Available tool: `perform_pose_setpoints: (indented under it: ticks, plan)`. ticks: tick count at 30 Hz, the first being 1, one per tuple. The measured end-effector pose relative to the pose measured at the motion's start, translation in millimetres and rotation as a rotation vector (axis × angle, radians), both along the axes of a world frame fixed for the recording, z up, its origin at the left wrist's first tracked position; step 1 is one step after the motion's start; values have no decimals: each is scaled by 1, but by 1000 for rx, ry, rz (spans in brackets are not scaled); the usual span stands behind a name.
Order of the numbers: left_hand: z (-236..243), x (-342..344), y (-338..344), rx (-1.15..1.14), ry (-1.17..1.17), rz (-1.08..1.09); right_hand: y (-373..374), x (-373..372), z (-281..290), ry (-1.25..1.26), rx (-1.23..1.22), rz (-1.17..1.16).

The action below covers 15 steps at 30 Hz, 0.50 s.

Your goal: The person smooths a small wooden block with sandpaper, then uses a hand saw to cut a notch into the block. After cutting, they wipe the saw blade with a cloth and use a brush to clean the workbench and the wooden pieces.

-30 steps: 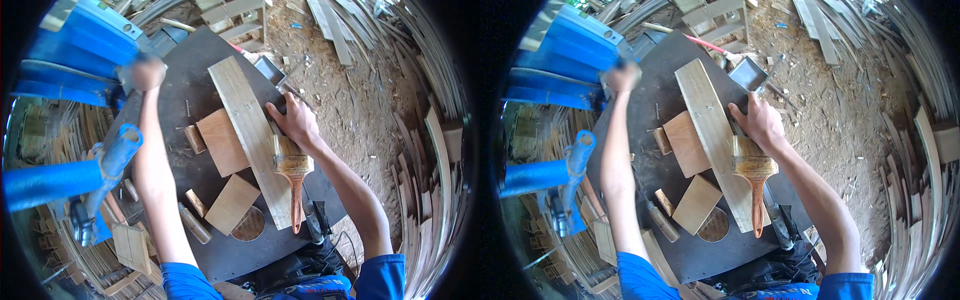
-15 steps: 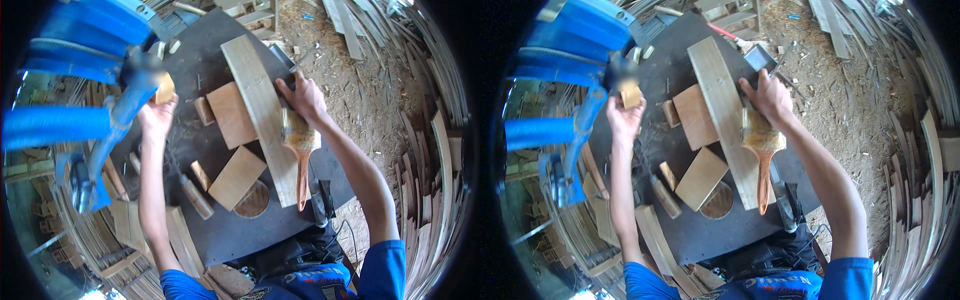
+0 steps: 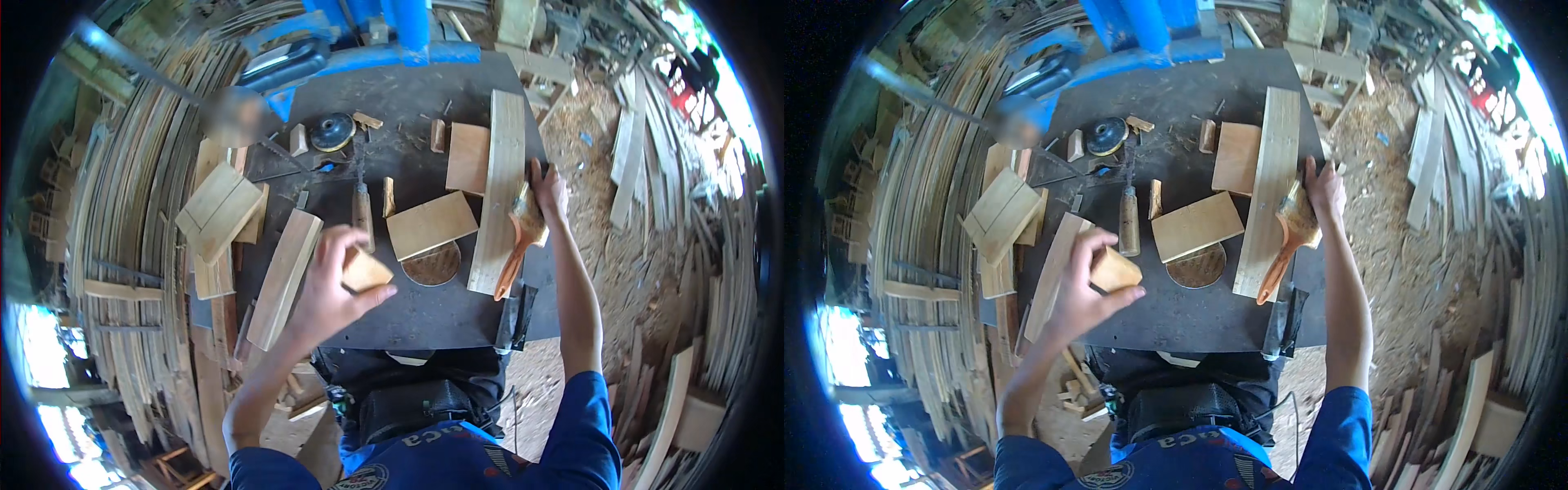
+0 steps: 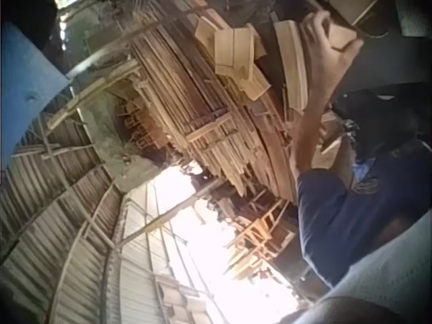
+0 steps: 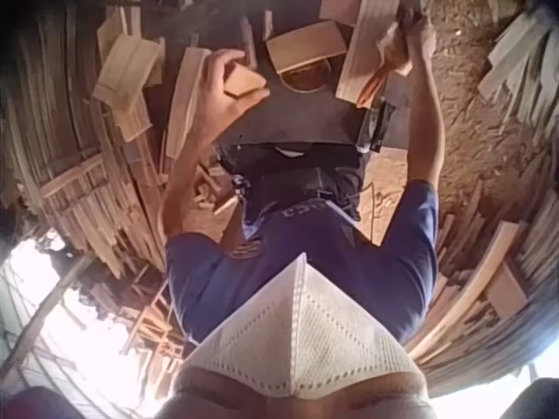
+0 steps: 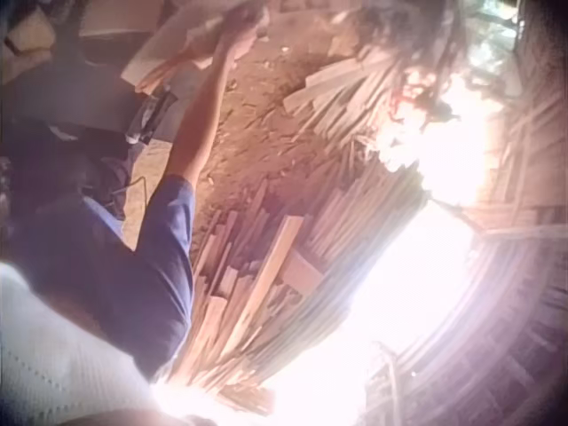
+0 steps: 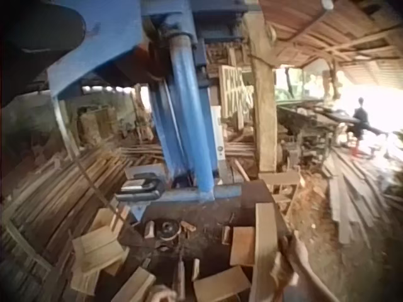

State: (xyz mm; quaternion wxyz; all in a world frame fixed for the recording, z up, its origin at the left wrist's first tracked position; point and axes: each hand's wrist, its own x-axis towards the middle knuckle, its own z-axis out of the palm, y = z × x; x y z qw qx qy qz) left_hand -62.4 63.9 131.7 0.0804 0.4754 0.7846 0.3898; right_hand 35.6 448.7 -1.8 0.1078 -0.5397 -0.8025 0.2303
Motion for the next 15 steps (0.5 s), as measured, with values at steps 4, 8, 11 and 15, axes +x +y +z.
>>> perform_pose_setpoints:
  ticks: [4,8,11,15]
  plan:
    - [-56,29,-42,-112,112,143,4,-2,-3,65,421,-57]
    - [-100,41,-66,-144,125,143,-46,-34,84,561,621,559]
    - [-103,46,-72,76,49,195,-70,-70,97,189,463,899]
    - [-115,42,-76,245,-183,244,-74,-95,90,-345,364,1032]
